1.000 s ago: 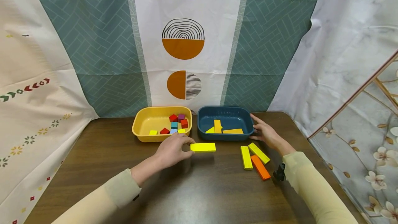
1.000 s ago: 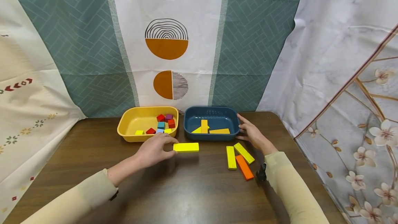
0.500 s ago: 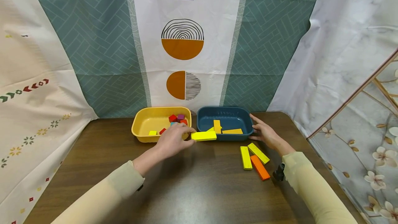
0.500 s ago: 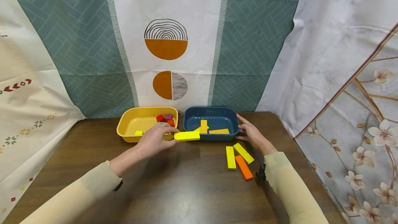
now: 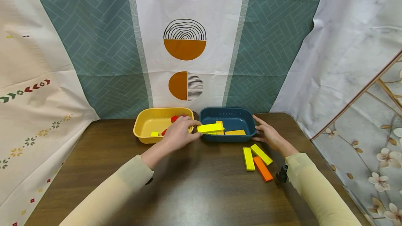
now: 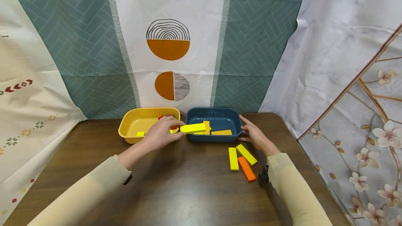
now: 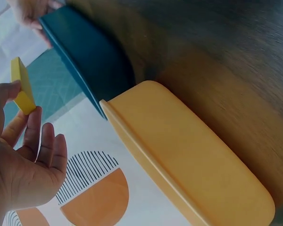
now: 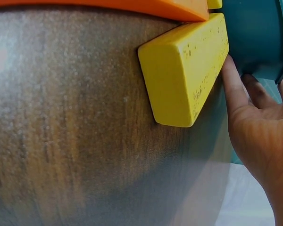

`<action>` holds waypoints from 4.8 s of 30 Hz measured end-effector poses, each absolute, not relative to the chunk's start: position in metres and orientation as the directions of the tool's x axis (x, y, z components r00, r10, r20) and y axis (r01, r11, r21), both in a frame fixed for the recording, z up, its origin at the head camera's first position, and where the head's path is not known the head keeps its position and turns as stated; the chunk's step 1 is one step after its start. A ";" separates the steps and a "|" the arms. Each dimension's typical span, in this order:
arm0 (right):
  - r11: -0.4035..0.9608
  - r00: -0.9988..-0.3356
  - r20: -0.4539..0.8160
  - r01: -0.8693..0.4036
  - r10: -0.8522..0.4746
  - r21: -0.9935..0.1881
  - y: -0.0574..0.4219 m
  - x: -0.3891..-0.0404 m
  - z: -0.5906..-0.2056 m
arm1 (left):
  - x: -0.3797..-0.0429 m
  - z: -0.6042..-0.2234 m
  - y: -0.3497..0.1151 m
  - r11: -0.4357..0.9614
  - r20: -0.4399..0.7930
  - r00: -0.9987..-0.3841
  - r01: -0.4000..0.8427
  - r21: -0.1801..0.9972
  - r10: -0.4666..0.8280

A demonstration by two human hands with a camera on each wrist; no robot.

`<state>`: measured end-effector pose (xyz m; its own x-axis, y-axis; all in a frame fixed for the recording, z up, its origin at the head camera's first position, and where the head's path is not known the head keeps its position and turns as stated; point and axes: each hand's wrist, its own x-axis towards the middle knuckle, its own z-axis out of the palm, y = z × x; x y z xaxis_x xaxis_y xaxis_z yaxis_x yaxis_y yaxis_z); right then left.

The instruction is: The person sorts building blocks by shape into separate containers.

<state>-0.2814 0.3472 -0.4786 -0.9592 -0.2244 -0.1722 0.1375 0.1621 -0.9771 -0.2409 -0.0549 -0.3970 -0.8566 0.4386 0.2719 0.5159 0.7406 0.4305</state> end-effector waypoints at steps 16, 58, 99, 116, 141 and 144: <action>0.163 -0.958 -0.176 0.141 -0.226 -0.977 0.350 -0.281 -0.479 | -0.257 -0.385 -0.025 0.743 0.268 -0.861 0.508 0.436 0.431; 0.152 -0.961 -0.179 0.148 -0.213 -0.977 0.348 -0.282 -0.480 | -0.280 -0.394 0.020 0.807 0.175 -0.909 0.417 0.418 0.379; 0.139 -0.958 -0.182 0.153 -0.222 -0.978 0.349 -0.282 -0.480 | -0.260 -0.390 0.023 0.745 0.197 -0.877 0.478 0.466 0.439; 0.127 -0.957 -0.181 0.155 -0.228 -0.980 0.349 -0.283 -0.480 | -0.235 -0.394 0.041 0.640 0.262 -0.754 0.652 0.406 0.602; 0.141 -0.957 -0.176 0.147 -0.230 -0.979 0.349 -0.282 -0.480 | -0.206 -0.430 0.066 0.516 0.054 -0.542 0.822 0.243 0.838; 0.134 -0.957 -0.175 0.147 -0.233 -0.980 0.349 -0.282 -0.479 | -0.204 -0.436 0.069 0.510 0.012 -0.526 0.829 0.230 0.850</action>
<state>-0.2818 0.3492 -0.4791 -0.9566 -0.2325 -0.1755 0.1473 0.1336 -0.9800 -0.2044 0.0685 -0.4364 -0.5262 0.8502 0.0124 0.8289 0.5097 0.2303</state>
